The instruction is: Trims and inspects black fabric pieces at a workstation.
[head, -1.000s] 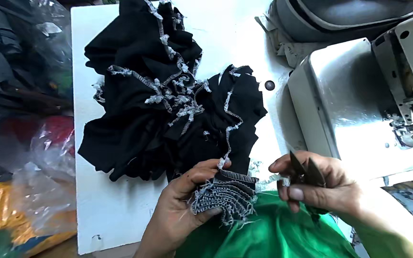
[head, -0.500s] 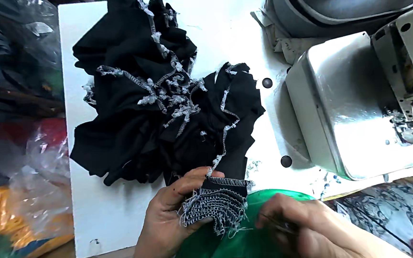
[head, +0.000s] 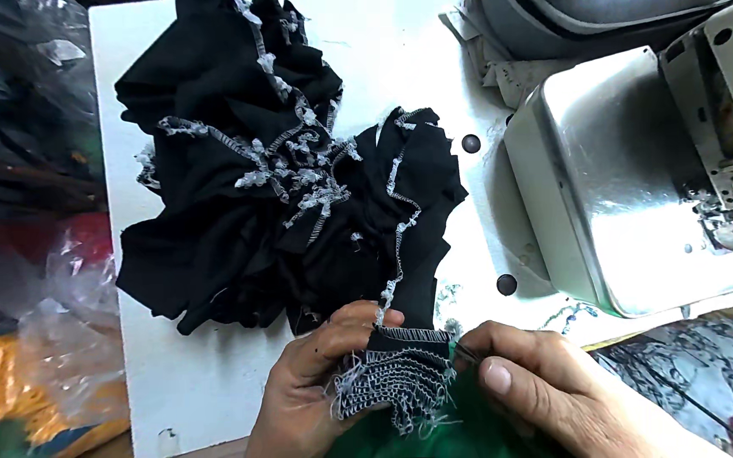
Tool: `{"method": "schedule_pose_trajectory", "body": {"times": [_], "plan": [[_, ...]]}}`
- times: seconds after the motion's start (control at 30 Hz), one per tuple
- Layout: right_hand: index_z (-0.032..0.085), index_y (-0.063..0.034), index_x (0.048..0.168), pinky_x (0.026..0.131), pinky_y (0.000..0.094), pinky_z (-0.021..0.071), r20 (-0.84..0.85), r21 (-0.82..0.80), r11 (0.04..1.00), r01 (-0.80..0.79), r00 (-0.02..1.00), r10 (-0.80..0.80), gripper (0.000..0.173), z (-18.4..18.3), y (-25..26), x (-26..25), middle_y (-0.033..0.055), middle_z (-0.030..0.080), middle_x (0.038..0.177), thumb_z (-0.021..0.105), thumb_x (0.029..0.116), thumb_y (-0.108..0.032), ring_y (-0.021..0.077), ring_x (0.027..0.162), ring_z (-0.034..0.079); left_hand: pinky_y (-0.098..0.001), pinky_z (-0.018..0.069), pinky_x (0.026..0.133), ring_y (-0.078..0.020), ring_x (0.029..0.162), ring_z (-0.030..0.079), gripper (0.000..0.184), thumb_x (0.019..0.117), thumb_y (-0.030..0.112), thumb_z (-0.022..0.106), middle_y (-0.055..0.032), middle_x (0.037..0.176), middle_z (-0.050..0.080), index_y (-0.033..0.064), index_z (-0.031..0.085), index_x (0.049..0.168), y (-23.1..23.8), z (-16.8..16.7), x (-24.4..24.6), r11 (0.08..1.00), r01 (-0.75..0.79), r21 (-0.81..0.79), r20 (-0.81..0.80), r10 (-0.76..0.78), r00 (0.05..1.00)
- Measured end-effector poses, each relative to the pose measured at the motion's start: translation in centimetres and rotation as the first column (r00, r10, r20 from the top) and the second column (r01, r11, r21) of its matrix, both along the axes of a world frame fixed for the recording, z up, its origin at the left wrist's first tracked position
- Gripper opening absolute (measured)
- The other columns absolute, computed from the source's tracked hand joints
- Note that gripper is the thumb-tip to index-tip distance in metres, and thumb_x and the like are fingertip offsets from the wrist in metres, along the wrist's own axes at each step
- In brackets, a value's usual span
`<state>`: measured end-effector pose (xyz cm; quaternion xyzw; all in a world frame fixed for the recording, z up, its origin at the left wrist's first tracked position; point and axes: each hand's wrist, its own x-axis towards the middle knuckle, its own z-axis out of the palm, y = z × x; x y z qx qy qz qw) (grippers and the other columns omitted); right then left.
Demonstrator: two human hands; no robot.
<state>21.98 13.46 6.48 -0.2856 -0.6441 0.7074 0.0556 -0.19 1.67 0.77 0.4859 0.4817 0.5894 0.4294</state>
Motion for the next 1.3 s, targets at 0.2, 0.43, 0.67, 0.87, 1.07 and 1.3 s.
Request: {"method": "schedule_pose_trajectory", "body": {"times": [0.2, 0.43, 0.67, 0.87, 1.07, 1.3], "plan": [[0.068, -0.0091, 0.099, 0.052, 0.0064, 0.0342, -0.111, -0.044, 0.977, 0.208, 0.971, -0.212, 0.036, -0.9, -0.3, -0.1, -0.0129, 0.047, 0.066, 0.046, 0.1083, -0.037, -0.0116, 0.057, 0.041, -0.0234, 0.0439, 0.112, -0.0016, 0.123, 0.061, 0.024, 0.0965, 0.036, 0.068, 0.017, 0.12, 0.072, 0.0296, 0.071, 0.119, 0.0, -0.1, 0.3, 1.0, 0.023, 0.008, -0.079, -0.022, 0.997], [0.068, -0.0199, 0.115, 0.05, 0.0073, 0.0372, -0.034, -0.057, 0.894, 0.445, 0.894, -0.447, 0.046, -1.1, 0.2, 0.6, -0.0146, 0.055, 0.072, 0.044, 0.1029, -0.058, -0.0087, 0.057, 0.045, -0.0293, 0.0404, 0.117, -0.002, 0.127, 0.058, 0.025, 0.0984, 0.04, 0.065, 0.017, 0.127, 0.068, 0.0277, 0.068, 0.12, -0.4, -0.1, -0.2, 0.996, 0.079, 0.034, -0.142, -0.074, 0.987], [0.07, -0.0059, 0.116, 0.058, 0.0094, 0.0413, -0.099, 0.287, 0.951, 0.114, 0.991, -0.089, 0.057, -0.7, 1.2, 0.8, -0.0037, 0.06, 0.077, 0.033, 0.1086, -0.049, -0.0067, 0.065, 0.05, -0.0205, 0.0514, 0.103, -0.0027, 0.127, 0.056, 0.016, 0.0981, 0.03, 0.067, 0.0149, 0.141, 0.055, 0.0265, 0.07, 0.114, -0.8, 0.5, -0.2, 0.992, 0.116, 0.047, -0.027, -0.115, 0.993], [0.07, -0.0044, 0.103, 0.06, 0.0185, 0.0449, -0.075, 0.325, 0.925, -0.199, 0.969, 0.235, 0.05, -0.5, 1.8, 0.2, 0.0034, 0.061, 0.073, 0.036, 0.1107, -0.04, 0.0048, 0.065, 0.055, -0.0276, 0.0448, 0.113, -0.0093, 0.141, 0.046, 0.016, 0.1025, 0.032, 0.058, 0.0112, 0.154, 0.047, 0.0236, 0.066, 0.113, -0.7, 0.2, -0.4, 0.969, 0.233, 0.085, -0.075, -0.227, 0.971], [0.07, -0.0034, 0.102, 0.058, 0.0179, 0.0412, -0.035, 0.149, 0.919, -0.365, 0.927, 0.374, 0.05, -1.3, 3.0, -0.1, 0.0006, 0.058, 0.071, 0.037, 0.11, -0.04, 0.0012, 0.062, 0.051, -0.0307, 0.0413, 0.118, -0.0094, 0.144, 0.043, 0.014, 0.1045, 0.028, 0.055, 0.0101, 0.156, 0.046, 0.0215, 0.064, 0.113, -0.7, 0.5, -0.3, 0.962, 0.257, 0.094, -0.167, -0.239, 0.956], [0.07, -0.0013, 0.103, 0.066, 0.0152, 0.0422, -0.133, 0.037, 0.915, -0.401, 0.906, 0.403, 0.042, -1.7, 3.1, -1.5, 0.0004, 0.064, 0.082, 0.045, 0.1081, -0.034, -0.0034, 0.074, 0.054, -0.0335, 0.04, 0.119, -0.0089, 0.144, 0.043, 0.01, 0.1037, 0.025, 0.056, 0.01, 0.154, 0.047, 0.019, 0.062, 0.108, -0.5, 0.3, -0.1, 0.961, 0.262, 0.087, -0.211, -0.239, 0.948]]}}
